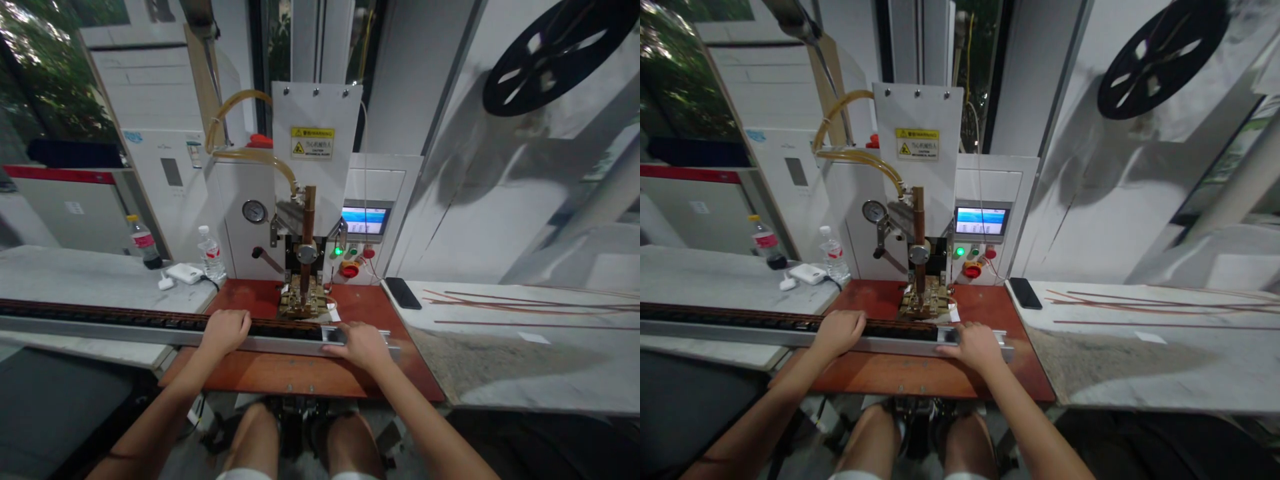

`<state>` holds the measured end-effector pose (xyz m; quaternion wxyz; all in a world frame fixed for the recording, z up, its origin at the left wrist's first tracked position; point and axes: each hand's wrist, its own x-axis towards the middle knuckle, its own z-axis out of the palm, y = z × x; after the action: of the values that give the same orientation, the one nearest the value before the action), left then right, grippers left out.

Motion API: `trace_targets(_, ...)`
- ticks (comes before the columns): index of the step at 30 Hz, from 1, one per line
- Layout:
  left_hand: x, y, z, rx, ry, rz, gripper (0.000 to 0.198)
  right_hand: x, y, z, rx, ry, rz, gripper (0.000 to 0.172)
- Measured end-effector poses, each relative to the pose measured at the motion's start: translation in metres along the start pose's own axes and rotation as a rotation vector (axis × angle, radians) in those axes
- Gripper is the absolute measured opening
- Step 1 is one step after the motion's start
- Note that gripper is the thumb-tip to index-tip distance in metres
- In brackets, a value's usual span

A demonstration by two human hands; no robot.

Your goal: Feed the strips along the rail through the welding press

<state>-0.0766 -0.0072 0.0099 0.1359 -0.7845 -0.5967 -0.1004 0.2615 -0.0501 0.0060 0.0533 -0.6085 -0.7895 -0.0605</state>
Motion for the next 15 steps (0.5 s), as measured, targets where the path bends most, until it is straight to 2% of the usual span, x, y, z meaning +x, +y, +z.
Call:
trace_targets(6,0.012,-0.003,-0.001,0.019,-0.100,-0.037,0.060,0.010,0.002,-0.008,-0.009,-0.079,0.020,0.084)
trace_targets(15,0.028,-0.007,0.001,-0.022,-0.222,-0.095,0.062,0.021,0.007,-0.009,-0.034,-0.066,0.000,0.085)
